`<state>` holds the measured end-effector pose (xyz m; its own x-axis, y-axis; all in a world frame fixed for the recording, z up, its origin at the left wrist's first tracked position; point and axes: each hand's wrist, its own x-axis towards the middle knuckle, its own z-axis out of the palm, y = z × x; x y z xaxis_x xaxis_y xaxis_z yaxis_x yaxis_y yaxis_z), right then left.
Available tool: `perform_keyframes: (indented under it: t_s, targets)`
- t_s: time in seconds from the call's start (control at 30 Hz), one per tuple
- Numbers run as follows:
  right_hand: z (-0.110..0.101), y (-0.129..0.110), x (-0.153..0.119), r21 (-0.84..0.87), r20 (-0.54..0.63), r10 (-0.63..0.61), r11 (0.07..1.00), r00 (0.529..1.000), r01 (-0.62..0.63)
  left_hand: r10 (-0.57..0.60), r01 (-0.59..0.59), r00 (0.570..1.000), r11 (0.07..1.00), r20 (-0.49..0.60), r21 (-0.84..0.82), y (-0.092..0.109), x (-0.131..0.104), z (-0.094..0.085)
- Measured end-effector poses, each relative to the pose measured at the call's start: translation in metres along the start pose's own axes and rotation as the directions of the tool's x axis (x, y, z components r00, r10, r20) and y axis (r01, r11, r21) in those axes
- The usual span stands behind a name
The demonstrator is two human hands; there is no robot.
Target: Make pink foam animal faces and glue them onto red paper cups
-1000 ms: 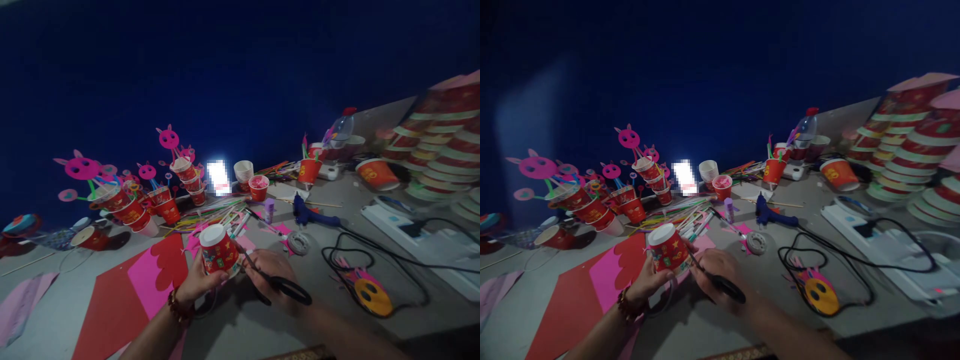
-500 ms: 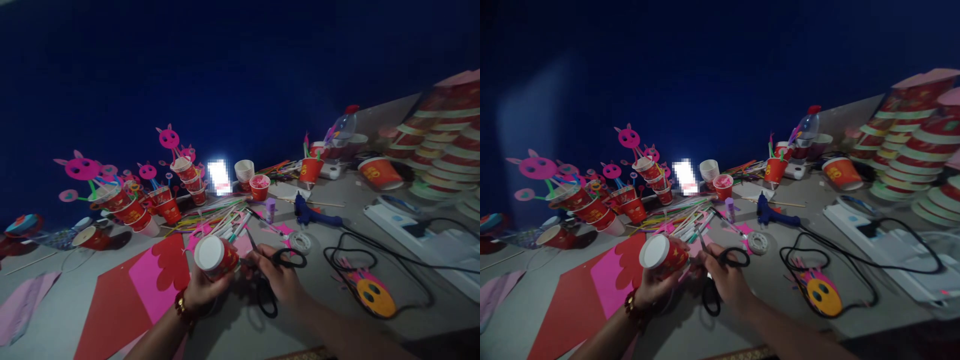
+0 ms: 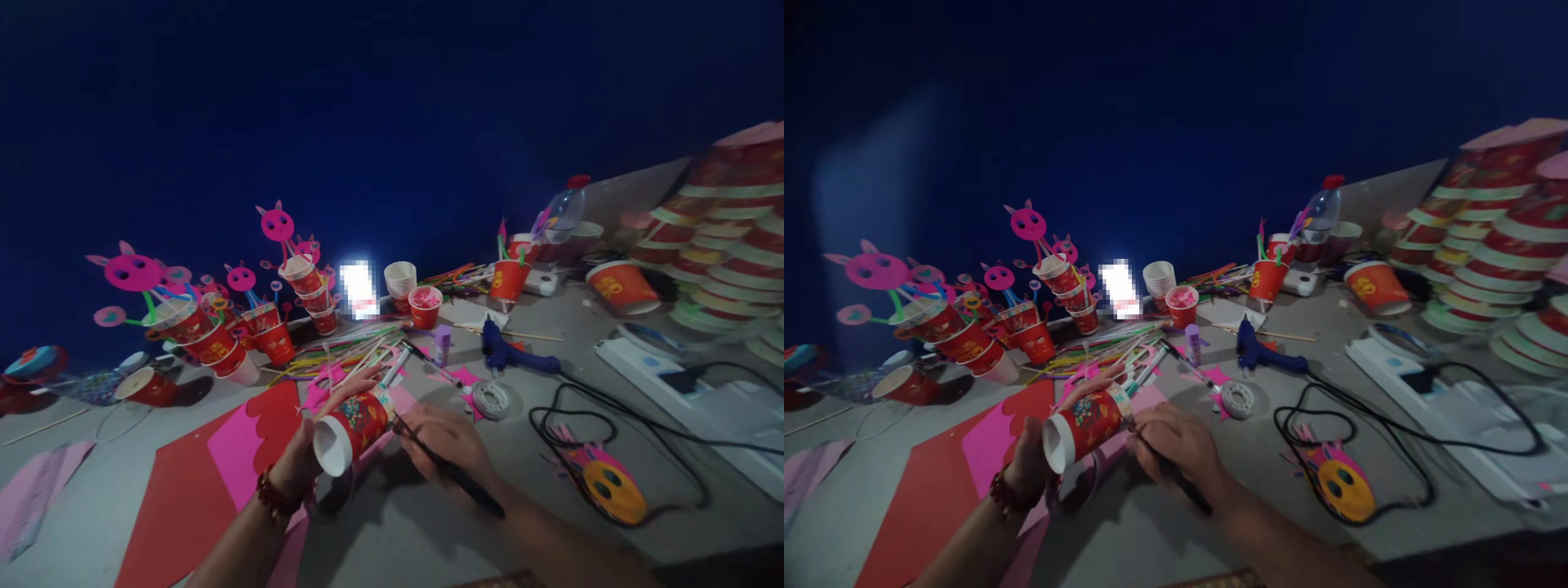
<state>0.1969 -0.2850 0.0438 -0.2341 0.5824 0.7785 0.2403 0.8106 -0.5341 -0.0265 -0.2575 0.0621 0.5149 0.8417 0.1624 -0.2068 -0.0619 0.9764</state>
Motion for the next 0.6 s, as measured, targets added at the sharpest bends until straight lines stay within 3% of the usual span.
perform_keyframes:
  t_s: [0.17,0.37,0.5,0.6]
  targets:
    - [0.0,-0.001,0.003,-0.022,0.0,-0.042,0.999,0.999,0.042,-0.023,0.006,0.994,0.987,0.11,0.158,0.024,-0.002,-0.007]
    - [-0.001,-0.004,-0.002,0.097,0.028,0.105,0.989,0.994,-0.107,-0.175,0.18,0.975,0.983,0.136,-0.022,0.013,-0.006,-0.009]
    - [-0.003,-0.01,-0.004,0.04,-0.007,0.257,0.966,0.966,-0.256,-0.02,0.013,0.998,0.995,0.064,0.103,0.005,-0.007,-0.007]
    - [-0.005,-0.012,-0.003,0.063,0.023,0.401,0.913,0.916,-0.402,0.053,-0.051,0.999,0.984,-0.006,0.173,0.002,-0.007,-0.001]
